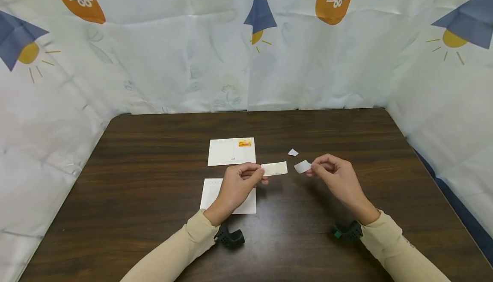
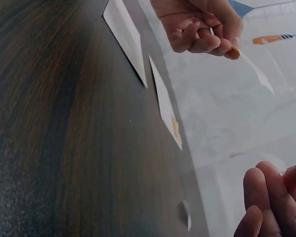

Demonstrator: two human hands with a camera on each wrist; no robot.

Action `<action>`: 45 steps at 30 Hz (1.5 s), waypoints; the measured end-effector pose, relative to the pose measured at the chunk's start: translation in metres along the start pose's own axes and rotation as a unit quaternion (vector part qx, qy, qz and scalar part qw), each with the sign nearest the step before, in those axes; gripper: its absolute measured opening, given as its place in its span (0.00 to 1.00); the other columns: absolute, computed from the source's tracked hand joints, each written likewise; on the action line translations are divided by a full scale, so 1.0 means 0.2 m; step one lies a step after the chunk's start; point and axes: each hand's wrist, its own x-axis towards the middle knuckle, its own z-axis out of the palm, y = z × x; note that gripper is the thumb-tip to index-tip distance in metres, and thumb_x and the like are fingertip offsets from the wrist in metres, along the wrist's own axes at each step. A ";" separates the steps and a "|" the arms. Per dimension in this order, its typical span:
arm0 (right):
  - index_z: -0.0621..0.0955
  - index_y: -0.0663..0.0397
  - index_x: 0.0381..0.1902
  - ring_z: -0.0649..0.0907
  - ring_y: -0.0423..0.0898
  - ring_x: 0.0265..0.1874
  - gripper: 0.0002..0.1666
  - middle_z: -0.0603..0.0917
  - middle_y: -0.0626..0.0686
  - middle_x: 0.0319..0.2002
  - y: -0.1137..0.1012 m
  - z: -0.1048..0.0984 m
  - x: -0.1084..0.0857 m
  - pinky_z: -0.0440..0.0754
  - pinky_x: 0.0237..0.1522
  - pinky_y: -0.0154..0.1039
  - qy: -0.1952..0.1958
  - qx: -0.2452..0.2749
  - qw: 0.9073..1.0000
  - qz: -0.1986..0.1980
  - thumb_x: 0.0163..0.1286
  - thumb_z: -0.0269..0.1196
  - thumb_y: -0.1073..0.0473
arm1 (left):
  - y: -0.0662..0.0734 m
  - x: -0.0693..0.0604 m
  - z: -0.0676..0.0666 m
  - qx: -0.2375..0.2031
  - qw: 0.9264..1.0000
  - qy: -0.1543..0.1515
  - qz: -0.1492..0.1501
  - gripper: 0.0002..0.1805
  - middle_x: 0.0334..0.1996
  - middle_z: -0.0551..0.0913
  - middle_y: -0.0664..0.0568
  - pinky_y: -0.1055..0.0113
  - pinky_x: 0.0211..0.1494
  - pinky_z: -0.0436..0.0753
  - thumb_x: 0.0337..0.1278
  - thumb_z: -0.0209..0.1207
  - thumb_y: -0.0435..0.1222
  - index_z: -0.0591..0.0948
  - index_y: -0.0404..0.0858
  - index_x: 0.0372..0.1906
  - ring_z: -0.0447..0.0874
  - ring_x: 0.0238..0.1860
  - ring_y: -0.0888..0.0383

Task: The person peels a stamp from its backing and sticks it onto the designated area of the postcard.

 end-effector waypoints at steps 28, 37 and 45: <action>0.82 0.74 0.47 0.90 0.40 0.30 0.14 0.92 0.59 0.35 0.14 -0.05 0.05 0.91 0.34 0.38 -0.076 0.004 0.990 0.119 0.78 0.57 0.64 | 0.00 -0.01 0.00 0.004 1.000 -0.003 -0.014 0.11 0.37 0.93 0.41 0.63 0.44 0.90 0.70 0.64 0.38 0.88 0.36 0.48 0.94 0.37 0.60; 0.86 0.67 0.46 0.89 0.42 0.27 0.15 0.92 0.57 0.34 0.15 -0.08 0.04 0.90 0.31 0.38 -0.065 -0.073 0.990 0.106 0.77 0.57 0.60 | -0.01 -0.01 0.00 0.006 1.000 -0.002 -0.015 0.11 0.36 0.93 0.42 0.59 0.45 0.91 0.70 0.64 0.38 0.88 0.36 0.47 0.94 0.37 0.60; 0.88 0.58 0.46 0.89 0.41 0.28 0.12 0.93 0.54 0.35 0.15 -0.10 0.02 0.89 0.30 0.36 -0.048 -0.139 0.987 0.068 0.77 0.60 0.57 | -0.01 -0.01 0.00 0.007 1.000 -0.005 -0.012 0.11 0.36 0.93 0.41 0.58 0.45 0.91 0.70 0.64 0.38 0.89 0.35 0.46 0.94 0.36 0.61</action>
